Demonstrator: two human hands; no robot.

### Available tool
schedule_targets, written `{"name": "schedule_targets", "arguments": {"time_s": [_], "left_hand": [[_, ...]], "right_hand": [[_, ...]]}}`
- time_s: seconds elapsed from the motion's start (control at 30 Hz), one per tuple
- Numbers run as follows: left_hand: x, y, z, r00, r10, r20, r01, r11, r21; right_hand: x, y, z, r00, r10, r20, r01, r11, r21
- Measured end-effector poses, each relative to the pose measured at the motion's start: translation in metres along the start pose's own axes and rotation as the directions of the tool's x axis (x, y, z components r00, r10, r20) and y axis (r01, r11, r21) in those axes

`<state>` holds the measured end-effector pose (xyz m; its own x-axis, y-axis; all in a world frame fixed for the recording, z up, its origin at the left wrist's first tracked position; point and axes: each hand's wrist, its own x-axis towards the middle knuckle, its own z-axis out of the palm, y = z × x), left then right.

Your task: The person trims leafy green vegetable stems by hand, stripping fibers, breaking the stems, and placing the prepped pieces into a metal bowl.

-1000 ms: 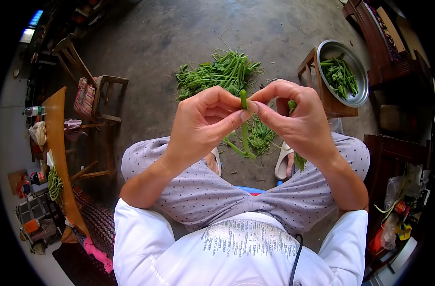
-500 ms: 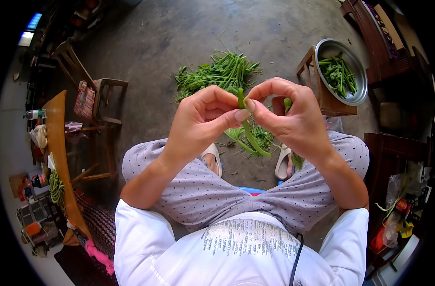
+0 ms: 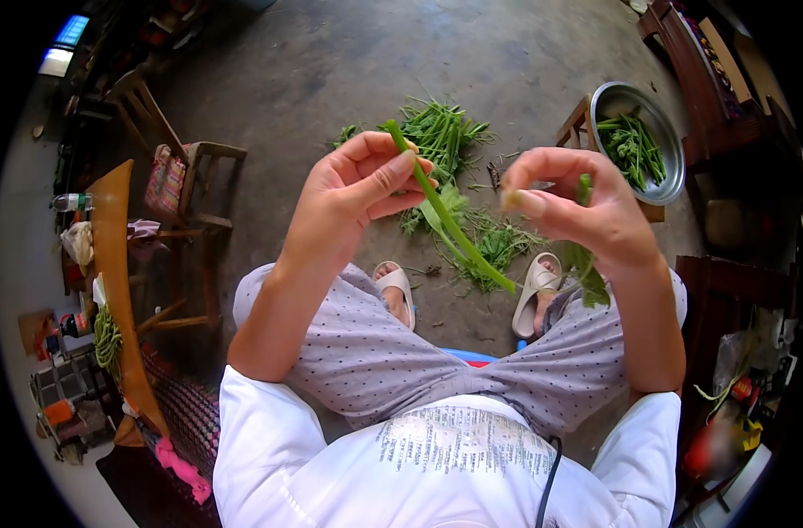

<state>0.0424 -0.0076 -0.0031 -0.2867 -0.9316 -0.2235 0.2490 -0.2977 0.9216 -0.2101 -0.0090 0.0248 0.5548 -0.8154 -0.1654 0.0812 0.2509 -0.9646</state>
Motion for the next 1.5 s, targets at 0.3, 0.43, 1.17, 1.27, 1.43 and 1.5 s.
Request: {"name": "schedule_targets", "arguments": {"time_s": [0.3, 0.43, 1.17, 1.27, 1.43, 1.5], "left_hand": [[0.000, 0.002, -0.006, 0.999, 0.044, -0.003, -0.044, 0.998, 0.054], [-0.007, 0.002, 0.010, 0.993, 0.060, 0.105, -0.072, 0.991, 0.115], [-0.009, -0.018, 0.035, 0.760, 0.615, 0.211, -0.553, 0.441, 0.707], [-0.007, -0.016, 0.035, 0.696, 0.665, 0.270, -0.586, 0.310, 0.748], [-0.005, -0.015, 0.035, 0.634, 0.702, 0.324, -0.606, 0.192, 0.772], [-0.005, -0.015, 0.035, 0.630, 0.701, 0.335, -0.602, 0.169, 0.780]], "right_hand": [[-0.014, -0.009, -0.038, 0.980, -0.197, -0.014, 0.197, 0.979, 0.047], [-0.004, 0.002, -0.020, 0.942, -0.281, -0.182, 0.229, 0.937, -0.263], [-0.002, 0.005, 0.026, 0.936, -0.234, -0.263, 0.145, 0.937, -0.318], [-0.002, 0.005, 0.026, 0.933, -0.244, -0.263, 0.143, 0.926, -0.350], [-0.005, 0.000, 0.027, 0.942, -0.204, -0.265, 0.104, 0.932, -0.348], [-0.005, 0.000, 0.027, 0.945, -0.185, -0.271, 0.089, 0.940, -0.330]]}}
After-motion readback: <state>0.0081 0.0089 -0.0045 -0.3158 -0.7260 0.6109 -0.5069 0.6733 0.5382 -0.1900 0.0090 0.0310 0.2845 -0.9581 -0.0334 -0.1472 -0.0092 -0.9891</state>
